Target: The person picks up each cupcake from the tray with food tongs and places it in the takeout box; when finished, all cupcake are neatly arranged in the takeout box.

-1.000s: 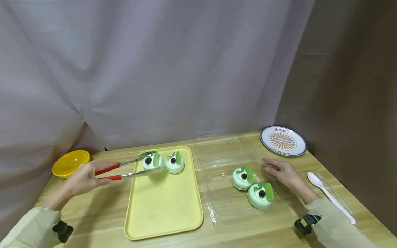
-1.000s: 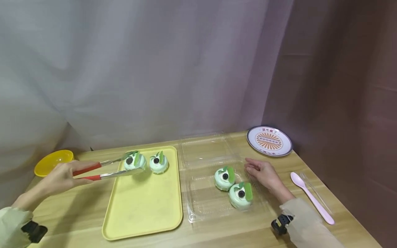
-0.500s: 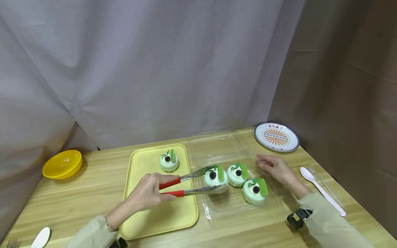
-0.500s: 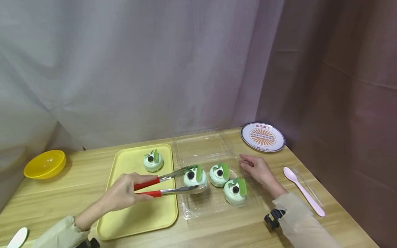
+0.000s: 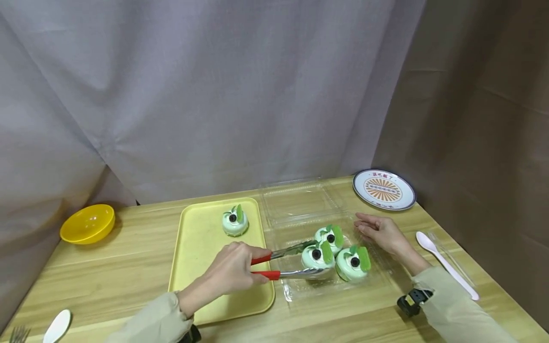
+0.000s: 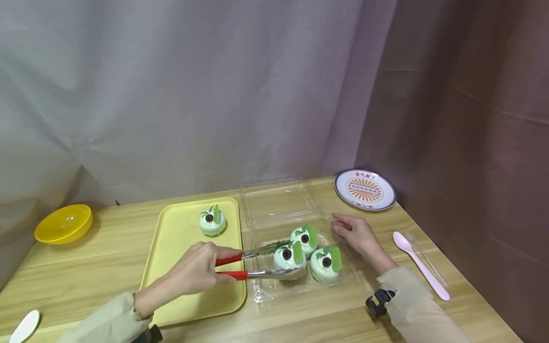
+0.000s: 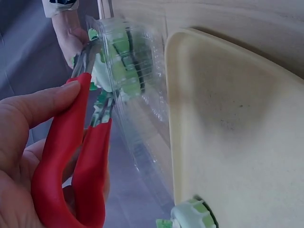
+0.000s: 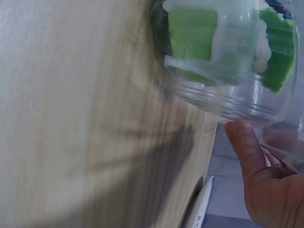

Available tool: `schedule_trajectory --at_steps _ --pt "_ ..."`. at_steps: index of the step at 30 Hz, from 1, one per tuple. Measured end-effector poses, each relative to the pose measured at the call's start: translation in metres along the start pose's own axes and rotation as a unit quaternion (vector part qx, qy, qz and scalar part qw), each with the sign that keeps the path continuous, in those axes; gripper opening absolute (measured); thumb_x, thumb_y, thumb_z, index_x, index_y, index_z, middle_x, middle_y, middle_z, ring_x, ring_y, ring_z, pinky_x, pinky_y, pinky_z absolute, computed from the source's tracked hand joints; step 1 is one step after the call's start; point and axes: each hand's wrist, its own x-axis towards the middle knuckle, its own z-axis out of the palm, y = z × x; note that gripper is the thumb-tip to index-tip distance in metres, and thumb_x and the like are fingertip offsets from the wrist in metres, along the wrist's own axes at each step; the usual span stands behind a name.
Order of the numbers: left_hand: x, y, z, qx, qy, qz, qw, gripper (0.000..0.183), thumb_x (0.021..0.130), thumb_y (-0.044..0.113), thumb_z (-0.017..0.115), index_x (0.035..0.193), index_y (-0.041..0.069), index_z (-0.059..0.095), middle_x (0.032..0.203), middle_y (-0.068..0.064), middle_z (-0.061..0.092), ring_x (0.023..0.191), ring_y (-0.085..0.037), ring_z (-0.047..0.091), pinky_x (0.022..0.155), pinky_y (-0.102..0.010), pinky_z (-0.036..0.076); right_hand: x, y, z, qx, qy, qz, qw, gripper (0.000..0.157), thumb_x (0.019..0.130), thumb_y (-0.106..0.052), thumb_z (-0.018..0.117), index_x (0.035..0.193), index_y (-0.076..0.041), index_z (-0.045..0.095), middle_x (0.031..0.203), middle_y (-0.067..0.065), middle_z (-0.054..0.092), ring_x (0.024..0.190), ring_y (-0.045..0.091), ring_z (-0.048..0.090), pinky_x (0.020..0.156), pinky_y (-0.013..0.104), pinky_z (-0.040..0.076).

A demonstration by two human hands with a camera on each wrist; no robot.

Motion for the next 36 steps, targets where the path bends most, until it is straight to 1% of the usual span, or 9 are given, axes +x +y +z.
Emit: schedule_trajectory --at_steps 11,14,18,21,26,28,31,33,36 --pt "0.008 0.014 0.005 0.04 -0.017 0.009 0.999 0.044 0.067 0.012 0.083 0.109 0.007 0.075 0.105 -0.006 0.076 0.045 -0.002 0.019 0.04 -0.017 0.019 -0.001 -0.007 0.003 -0.044 0.003 0.029 0.999 0.047 0.098 0.004 0.046 0.14 0.02 0.031 0.135 0.041 0.045 0.09 -0.016 0.056 0.082 0.016 0.055" --pt "0.01 0.018 0.005 0.055 -0.022 0.016 0.9981 0.044 0.066 0.011 0.082 0.109 0.007 0.076 0.085 -0.003 0.078 0.044 -0.002 0.016 0.039 -0.016 0.017 -0.001 -0.008 0.003 -0.044 0.005 0.03 0.999 0.047 0.098 0.005 0.046 0.14 0.02 0.031 0.134 0.042 0.045 0.09 -0.016 0.057 0.082 0.016 0.055" --pt "0.013 0.021 0.005 0.079 -0.025 0.024 0.9962 0.042 0.065 0.012 0.082 0.107 0.012 0.077 0.051 0.01 0.051 0.046 -0.003 0.019 0.042 -0.018 0.019 -0.001 -0.008 0.003 -0.046 0.007 0.028 0.999 0.047 0.098 0.005 0.046 0.14 0.021 0.031 0.133 0.042 0.046 0.088 -0.016 0.057 0.079 0.015 0.055" --pt "0.014 0.022 0.005 0.089 -0.028 0.03 0.9952 0.036 0.066 0.016 0.083 0.102 0.016 0.078 0.05 0.012 0.03 0.048 -0.004 0.021 0.044 -0.02 0.02 0.0 -0.008 0.003 -0.045 0.008 0.028 0.999 0.047 0.098 0.005 0.046 0.14 0.02 0.032 0.133 0.042 0.047 0.087 -0.016 0.057 0.078 0.014 0.055" --pt "0.015 0.025 0.002 0.1 -0.038 0.031 0.9938 0.034 0.067 0.02 0.085 0.1 0.016 0.078 0.049 0.011 0.032 0.049 -0.004 0.023 0.044 -0.02 0.021 0.0 -0.007 0.003 -0.046 0.009 0.026 0.999 0.047 0.098 0.005 0.046 0.14 0.021 0.032 0.133 0.042 0.047 0.088 -0.016 0.057 0.078 0.014 0.054" --pt "0.015 0.025 0.0 0.1 -0.046 0.029 0.9935 0.036 0.067 0.02 0.085 0.102 0.014 0.078 0.054 0.011 0.051 0.048 -0.004 0.024 0.044 -0.02 0.023 0.0 -0.008 0.003 -0.048 0.007 0.024 0.999 0.047 0.098 0.005 0.047 0.139 0.021 0.032 0.133 0.042 0.047 0.089 -0.016 0.057 0.079 0.015 0.055" --pt "0.017 0.024 -0.003 0.093 -0.062 0.017 0.9936 0.04 0.067 0.019 0.084 0.106 0.013 0.077 0.08 0.005 0.075 0.048 -0.004 0.028 0.044 -0.02 0.026 -0.001 -0.009 0.003 -0.047 0.005 0.026 0.999 0.047 0.098 0.005 0.047 0.14 0.02 0.032 0.133 0.041 0.046 0.089 -0.016 0.057 0.08 0.015 0.055" --pt "0.019 0.023 -0.005 0.087 -0.069 0.011 0.9937 0.042 0.067 0.017 0.084 0.108 0.012 0.077 0.102 0.001 0.077 0.049 -0.004 0.032 0.044 -0.02 0.029 -0.001 -0.009 0.004 -0.047 0.003 0.026 0.999 0.048 0.098 0.005 0.047 0.14 0.02 0.031 0.134 0.041 0.046 0.09 -0.016 0.057 0.081 0.016 0.055" --pt "0.02 0.021 -0.008 0.08 -0.077 0.004 0.9938 0.046 0.066 0.015 0.084 0.112 0.012 0.075 0.112 0.0 0.075 0.05 -0.005 0.034 0.045 -0.02 0.031 -0.001 -0.01 0.004 -0.046 0.004 0.028 0.999 0.047 0.098 0.005 0.047 0.14 0.02 0.031 0.134 0.042 0.046 0.089 -0.016 0.057 0.081 0.017 0.055"
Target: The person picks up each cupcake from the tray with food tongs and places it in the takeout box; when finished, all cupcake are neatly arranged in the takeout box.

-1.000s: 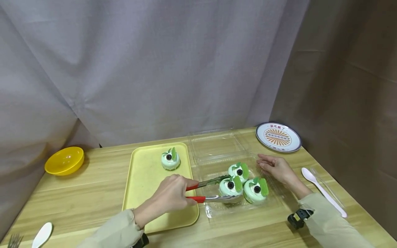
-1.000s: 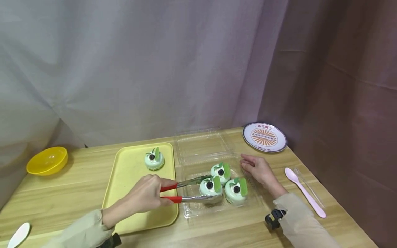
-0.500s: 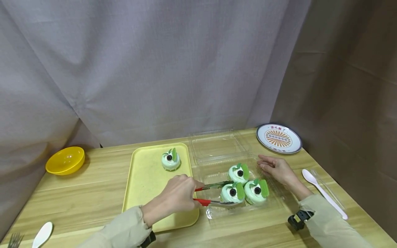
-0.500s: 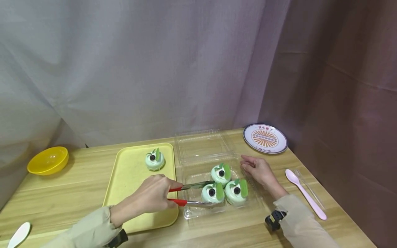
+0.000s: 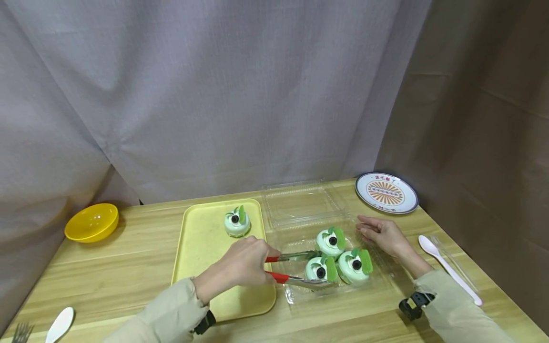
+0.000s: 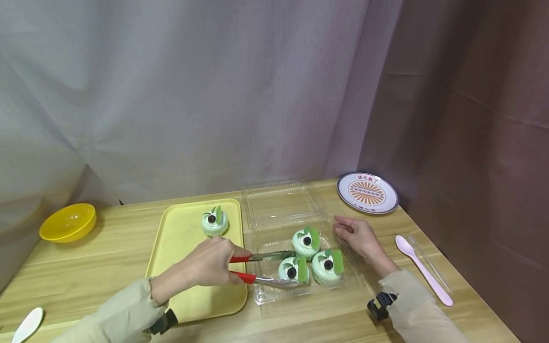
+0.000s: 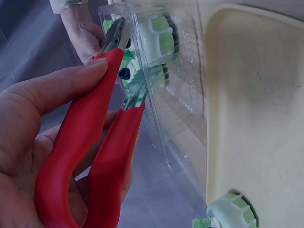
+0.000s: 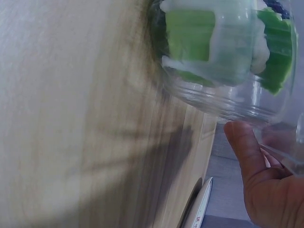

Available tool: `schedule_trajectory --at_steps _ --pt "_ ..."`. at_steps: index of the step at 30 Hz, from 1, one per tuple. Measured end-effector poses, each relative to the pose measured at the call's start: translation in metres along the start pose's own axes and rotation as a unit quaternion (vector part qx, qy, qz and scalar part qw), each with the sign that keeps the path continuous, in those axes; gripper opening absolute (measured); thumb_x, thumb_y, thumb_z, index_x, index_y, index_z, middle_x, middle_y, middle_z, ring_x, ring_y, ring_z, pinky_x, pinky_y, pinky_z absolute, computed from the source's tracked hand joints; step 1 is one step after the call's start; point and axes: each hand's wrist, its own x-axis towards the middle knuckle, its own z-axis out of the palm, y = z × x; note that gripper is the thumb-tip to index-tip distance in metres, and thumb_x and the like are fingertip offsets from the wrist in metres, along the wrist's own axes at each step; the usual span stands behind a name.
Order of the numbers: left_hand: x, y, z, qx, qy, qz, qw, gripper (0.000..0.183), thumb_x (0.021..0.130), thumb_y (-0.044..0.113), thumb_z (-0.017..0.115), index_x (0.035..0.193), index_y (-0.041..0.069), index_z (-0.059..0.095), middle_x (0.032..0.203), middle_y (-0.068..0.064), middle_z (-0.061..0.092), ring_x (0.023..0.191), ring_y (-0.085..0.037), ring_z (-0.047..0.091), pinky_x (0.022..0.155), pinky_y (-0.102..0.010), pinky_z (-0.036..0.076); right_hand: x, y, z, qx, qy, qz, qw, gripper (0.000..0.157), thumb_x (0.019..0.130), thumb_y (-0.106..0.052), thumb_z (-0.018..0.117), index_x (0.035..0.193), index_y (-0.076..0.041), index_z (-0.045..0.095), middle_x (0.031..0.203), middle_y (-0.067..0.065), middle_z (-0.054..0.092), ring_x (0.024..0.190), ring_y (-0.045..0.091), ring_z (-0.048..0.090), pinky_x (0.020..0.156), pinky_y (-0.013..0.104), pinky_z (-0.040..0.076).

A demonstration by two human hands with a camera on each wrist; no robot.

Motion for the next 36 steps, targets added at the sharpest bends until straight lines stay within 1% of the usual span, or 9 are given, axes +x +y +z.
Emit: schedule_trajectory --at_steps 8,14,21,23,24,27,31,33,36 --pt "0.001 -0.003 -0.003 -0.005 -0.003 0.007 1.0 0.05 0.064 0.013 0.085 0.113 0.014 0.075 0.11 -0.001 0.075 0.048 -0.005 0.028 0.043 -0.019 0.029 0.001 0.0 0.0 0.005 -0.004 -0.001 1.0 0.047 0.098 0.005 0.046 0.139 0.022 0.03 0.134 0.042 0.045 0.09 -0.016 0.056 0.083 0.018 0.055" --pt "0.001 -0.006 -0.006 -0.019 -0.009 -0.002 0.9998 0.051 0.064 0.016 0.086 0.113 0.011 0.074 0.114 -0.002 0.074 0.052 -0.005 0.037 0.047 -0.02 0.033 0.001 0.001 -0.001 -0.003 -0.004 -0.001 1.0 0.047 0.098 0.005 0.046 0.139 0.021 0.031 0.133 0.041 0.046 0.091 -0.015 0.057 0.083 0.019 0.055" --pt "0.001 -0.02 -0.014 -0.089 -0.012 0.001 0.9959 0.051 0.067 0.017 0.086 0.116 0.006 0.072 0.113 -0.006 0.074 0.054 -0.007 0.03 0.048 -0.02 0.027 0.002 0.0 0.0 -0.008 -0.002 0.0 1.0 0.047 0.098 0.005 0.047 0.139 0.021 0.031 0.133 0.042 0.046 0.089 -0.016 0.057 0.082 0.018 0.056" --pt "0.0 -0.028 -0.018 -0.105 -0.009 0.003 0.9945 0.054 0.069 0.018 0.086 0.119 0.008 0.071 0.115 -0.006 0.073 0.059 -0.008 0.038 0.052 -0.021 0.033 0.002 0.0 0.0 -0.008 -0.002 -0.001 1.0 0.047 0.098 0.005 0.046 0.139 0.022 0.031 0.133 0.042 0.047 0.089 -0.016 0.057 0.082 0.018 0.055" --pt "-0.001 -0.033 -0.021 -0.108 -0.005 0.004 0.9942 0.055 0.069 0.018 0.086 0.121 0.009 0.07 0.117 -0.006 0.073 0.067 -0.007 0.047 0.058 -0.021 0.04 0.002 0.0 0.0 -0.008 -0.002 -0.002 1.0 0.047 0.098 0.005 0.046 0.139 0.022 0.031 0.133 0.042 0.046 0.09 -0.015 0.057 0.082 0.018 0.055" --pt "-0.005 -0.053 -0.03 -0.129 0.015 -0.009 0.9914 0.06 0.072 0.016 0.085 0.128 0.01 0.066 0.124 -0.011 0.069 0.064 -0.007 0.047 0.056 -0.021 0.04 0.0 0.0 -0.001 -0.009 -0.001 -0.002 1.0 0.047 0.098 0.005 0.046 0.139 0.021 0.032 0.134 0.041 0.046 0.092 -0.014 0.058 0.083 0.018 0.055" --pt "-0.014 -0.097 -0.045 -0.166 0.061 -0.043 0.9833 0.064 0.075 0.015 0.083 0.134 0.007 0.059 0.124 -0.019 0.068 0.053 -0.006 0.033 0.046 -0.02 0.029 -0.002 0.002 -0.004 -0.018 0.001 -0.002 1.0 0.047 0.098 0.005 0.047 0.14 0.021 0.032 0.134 0.041 0.046 0.094 -0.013 0.058 0.085 0.019 0.055" --pt "-0.02 -0.122 -0.051 -0.175 0.08 -0.055 0.9798 0.065 0.076 0.014 0.082 0.136 0.003 0.057 0.122 -0.022 0.067 0.059 -0.006 0.045 0.05 -0.019 0.036 -0.002 0.003 -0.004 -0.021 0.002 -0.003 1.0 0.047 0.098 0.005 0.047 0.139 0.021 0.032 0.134 0.041 0.046 0.093 -0.013 0.058 0.085 0.02 0.055" --pt "-0.033 -0.157 -0.055 -0.158 0.1 -0.059 0.9806 0.067 0.076 0.012 0.082 0.135 -0.004 0.055 0.12 -0.024 0.068 0.076 -0.009 0.057 0.062 -0.018 0.045 -0.001 0.003 -0.003 -0.019 0.001 -0.004 1.0 0.047 0.098 0.004 0.047 0.139 0.021 0.031 0.133 0.041 0.046 0.092 -0.015 0.057 0.084 0.02 0.055"
